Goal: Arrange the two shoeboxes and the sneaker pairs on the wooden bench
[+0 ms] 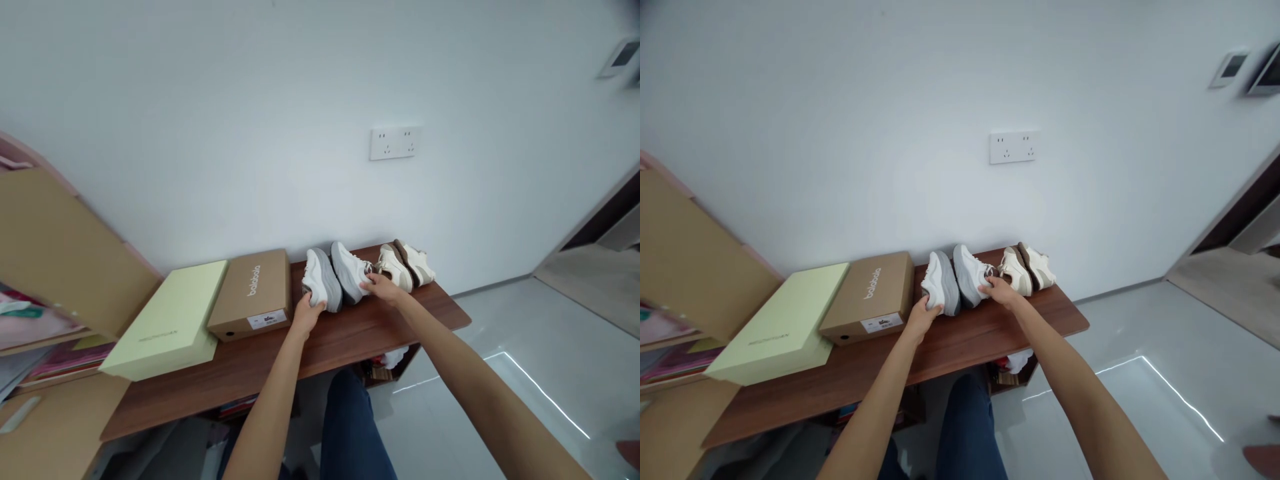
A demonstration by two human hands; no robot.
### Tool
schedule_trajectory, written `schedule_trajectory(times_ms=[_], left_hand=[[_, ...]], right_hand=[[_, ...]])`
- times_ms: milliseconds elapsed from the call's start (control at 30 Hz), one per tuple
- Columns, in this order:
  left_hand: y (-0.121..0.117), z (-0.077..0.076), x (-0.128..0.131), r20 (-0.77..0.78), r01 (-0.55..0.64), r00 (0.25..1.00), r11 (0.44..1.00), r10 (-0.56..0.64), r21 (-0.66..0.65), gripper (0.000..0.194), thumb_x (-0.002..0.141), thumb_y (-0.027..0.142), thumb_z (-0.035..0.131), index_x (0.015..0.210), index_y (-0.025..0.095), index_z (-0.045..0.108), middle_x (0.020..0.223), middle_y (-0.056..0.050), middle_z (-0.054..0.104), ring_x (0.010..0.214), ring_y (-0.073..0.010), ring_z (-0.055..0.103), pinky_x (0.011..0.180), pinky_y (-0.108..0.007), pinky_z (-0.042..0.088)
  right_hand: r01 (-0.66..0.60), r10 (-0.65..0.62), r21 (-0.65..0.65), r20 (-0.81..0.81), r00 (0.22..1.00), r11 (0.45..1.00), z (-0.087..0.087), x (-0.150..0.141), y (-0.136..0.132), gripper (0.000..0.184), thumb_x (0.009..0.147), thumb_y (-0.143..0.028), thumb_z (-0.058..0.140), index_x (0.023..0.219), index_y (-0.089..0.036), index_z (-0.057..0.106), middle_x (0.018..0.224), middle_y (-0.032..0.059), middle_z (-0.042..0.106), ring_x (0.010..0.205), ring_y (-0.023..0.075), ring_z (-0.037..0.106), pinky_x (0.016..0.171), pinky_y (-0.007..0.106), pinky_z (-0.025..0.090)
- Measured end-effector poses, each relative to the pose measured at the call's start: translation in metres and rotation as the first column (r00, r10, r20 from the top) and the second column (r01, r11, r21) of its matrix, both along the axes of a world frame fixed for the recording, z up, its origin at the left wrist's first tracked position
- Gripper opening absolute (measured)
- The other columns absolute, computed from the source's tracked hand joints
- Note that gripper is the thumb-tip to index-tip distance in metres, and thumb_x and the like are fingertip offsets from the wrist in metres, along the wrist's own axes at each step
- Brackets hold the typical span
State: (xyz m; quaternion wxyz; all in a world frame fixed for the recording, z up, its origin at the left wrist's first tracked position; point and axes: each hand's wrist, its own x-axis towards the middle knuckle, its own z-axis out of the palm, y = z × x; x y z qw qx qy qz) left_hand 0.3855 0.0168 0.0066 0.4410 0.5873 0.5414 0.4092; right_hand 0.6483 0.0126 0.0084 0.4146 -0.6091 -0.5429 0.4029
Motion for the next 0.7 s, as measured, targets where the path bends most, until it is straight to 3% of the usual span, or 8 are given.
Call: schedule_trajectory(times_ms=[167, 333, 433, 567, 700], left_hand=[[0.01, 0.028, -0.001, -0.214, 0.025, 0.977, 0.996, -0.007, 0.081, 0.053, 0.075, 0.023, 0.069, 0.125, 0.01, 0.061, 0.12, -0.016, 0.068, 0.113, -0.0287, 0.063, 0.099, -0.038, 0.045], [0.018, 0.058, 0.0, -0.487, 0.123, 0.873, 0.974, -0.014, 0.192, 0.048, 0.073, 0.02, 0.068, 0.121, 0.014, 0.064, 0.126, -0.017, 0.065, 0.122, -0.0327, 0.058, 0.104, -0.038, 0.041], [0.018, 0.07, 0.004, -0.654, 0.207, 0.756, 0.954, -0.014, 0.218, 0.043, 0.077, 0.022, 0.065, 0.119, 0.013, 0.064, 0.122, -0.021, 0.066, 0.12, -0.0344, 0.059, 0.101, -0.038, 0.042], [0.012, 0.08, 0.012, -0.838, 0.276, 0.543, 0.953, -0.046, 0.127, 0.036, 0.082, 0.022, 0.057, 0.115, 0.011, 0.063, 0.112, -0.023, 0.068, 0.114, -0.0344, 0.061, 0.093, -0.038, 0.046], [0.005, 0.085, 0.017, -0.9, 0.267, 0.428, 0.963, -0.086, 0.035, 0.035, 0.085, 0.021, 0.052, 0.117, 0.012, 0.06, 0.114, -0.021, 0.066, 0.112, -0.0315, 0.062, 0.089, -0.036, 0.048]], right_hand=[[-0.008, -0.019, 0.122, 0.214, 0.977, 0.992, 0.026, -0.004, 0.01, 0.032, 0.082, -0.038, 0.061, 0.106, -0.018, 0.065, 0.103, 0.0058, 0.071, 0.098, 0.0236, 0.063, 0.091, 0.036, 0.048], [-0.038, -0.03, 0.121, 0.512, 0.859, 0.992, 0.055, -0.02, 0.016, 0.029, 0.082, -0.032, 0.064, 0.107, -0.018, 0.065, 0.106, 0.0121, 0.071, 0.105, 0.0302, 0.063, 0.093, 0.038, 0.045], [-0.062, -0.02, 0.111, 0.618, 0.786, 0.992, 0.065, -0.033, 0.012, 0.032, 0.082, -0.03, 0.065, 0.112, -0.017, 0.064, 0.109, 0.0165, 0.069, 0.112, 0.0347, 0.06, 0.096, 0.042, 0.043], [-0.071, -0.019, 0.093, 0.725, 0.689, 0.993, 0.074, -0.05, 0.003, 0.03, 0.084, -0.028, 0.065, 0.112, -0.018, 0.064, 0.112, 0.0187, 0.068, 0.117, 0.0363, 0.057, 0.096, 0.044, 0.043], [-0.118, 0.026, 0.047, 0.834, 0.552, 0.992, 0.081, -0.06, -0.002, 0.028, 0.087, -0.026, 0.061, 0.112, -0.016, 0.062, 0.117, 0.0203, 0.066, 0.12, 0.0355, 0.054, 0.093, 0.044, 0.046]])
